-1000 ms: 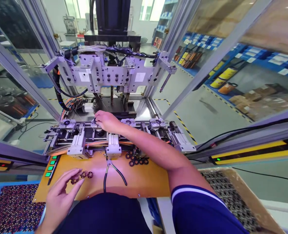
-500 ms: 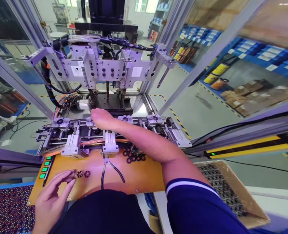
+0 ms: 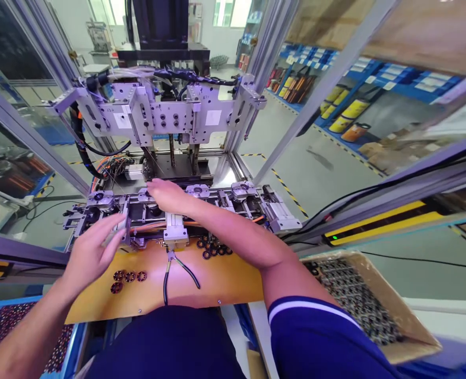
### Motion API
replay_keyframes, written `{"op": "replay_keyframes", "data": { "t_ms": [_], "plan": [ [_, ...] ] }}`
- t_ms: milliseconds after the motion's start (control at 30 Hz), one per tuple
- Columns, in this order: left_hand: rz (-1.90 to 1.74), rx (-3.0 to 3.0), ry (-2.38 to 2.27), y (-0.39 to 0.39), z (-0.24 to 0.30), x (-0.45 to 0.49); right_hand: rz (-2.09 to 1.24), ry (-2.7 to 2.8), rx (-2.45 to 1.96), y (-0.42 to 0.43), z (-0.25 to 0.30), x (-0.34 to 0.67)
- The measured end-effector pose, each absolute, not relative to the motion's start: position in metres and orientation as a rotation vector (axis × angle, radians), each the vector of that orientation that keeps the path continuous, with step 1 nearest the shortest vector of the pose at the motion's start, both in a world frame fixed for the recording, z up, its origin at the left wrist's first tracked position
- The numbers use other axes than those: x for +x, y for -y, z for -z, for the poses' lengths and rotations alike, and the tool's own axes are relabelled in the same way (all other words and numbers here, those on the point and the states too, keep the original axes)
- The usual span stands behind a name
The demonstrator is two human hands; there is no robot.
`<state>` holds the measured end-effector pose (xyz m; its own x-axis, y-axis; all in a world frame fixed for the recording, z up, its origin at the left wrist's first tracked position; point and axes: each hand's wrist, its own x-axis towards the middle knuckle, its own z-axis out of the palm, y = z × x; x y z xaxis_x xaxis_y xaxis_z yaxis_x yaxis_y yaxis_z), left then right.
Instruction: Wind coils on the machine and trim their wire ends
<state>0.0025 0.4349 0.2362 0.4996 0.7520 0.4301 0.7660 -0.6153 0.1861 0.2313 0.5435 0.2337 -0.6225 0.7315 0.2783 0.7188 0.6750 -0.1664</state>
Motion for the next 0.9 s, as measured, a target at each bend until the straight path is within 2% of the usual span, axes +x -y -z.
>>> {"op": "replay_keyframes", "data": {
  "t_ms": [100,200,233,367,533,633,767,900],
  "plan": [
    [0.48,-2.782,1.315,-0.494,-0.238,0.03,0.025,2.312,-1.248,-0.515,-0.25,0.252],
    [0.296,-2.831,1.316,-0.523,-0.23,0.047,0.003,2.048,-1.149,-0.449,-0.237,0.284],
    [0.253,-2.839,1.323,-0.527,-0.226,0.049,-0.046,2.013,-1.135,-0.423,-0.224,0.294],
    [0.157,-2.856,1.344,-0.531,-0.222,0.05,-0.271,1.931,-1.538,-0.342,-0.15,0.308],
    [0.109,-2.851,1.332,-0.528,-0.234,0.052,-0.437,1.846,-1.874,-0.348,-0.083,0.286],
    [0.339,-2.809,1.333,-0.499,-0.246,0.054,-0.537,1.754,-1.956,-0.375,-0.076,0.275],
    [1.01,-2.791,1.313,-0.424,-0.245,0.05,-0.689,1.647,-1.867,-0.384,-0.09,0.274],
    [1.111,-2.94,1.458,-0.355,-0.22,0.051,-0.871,1.546,-1.584,-0.355,-0.125,0.273]
  ]
}}
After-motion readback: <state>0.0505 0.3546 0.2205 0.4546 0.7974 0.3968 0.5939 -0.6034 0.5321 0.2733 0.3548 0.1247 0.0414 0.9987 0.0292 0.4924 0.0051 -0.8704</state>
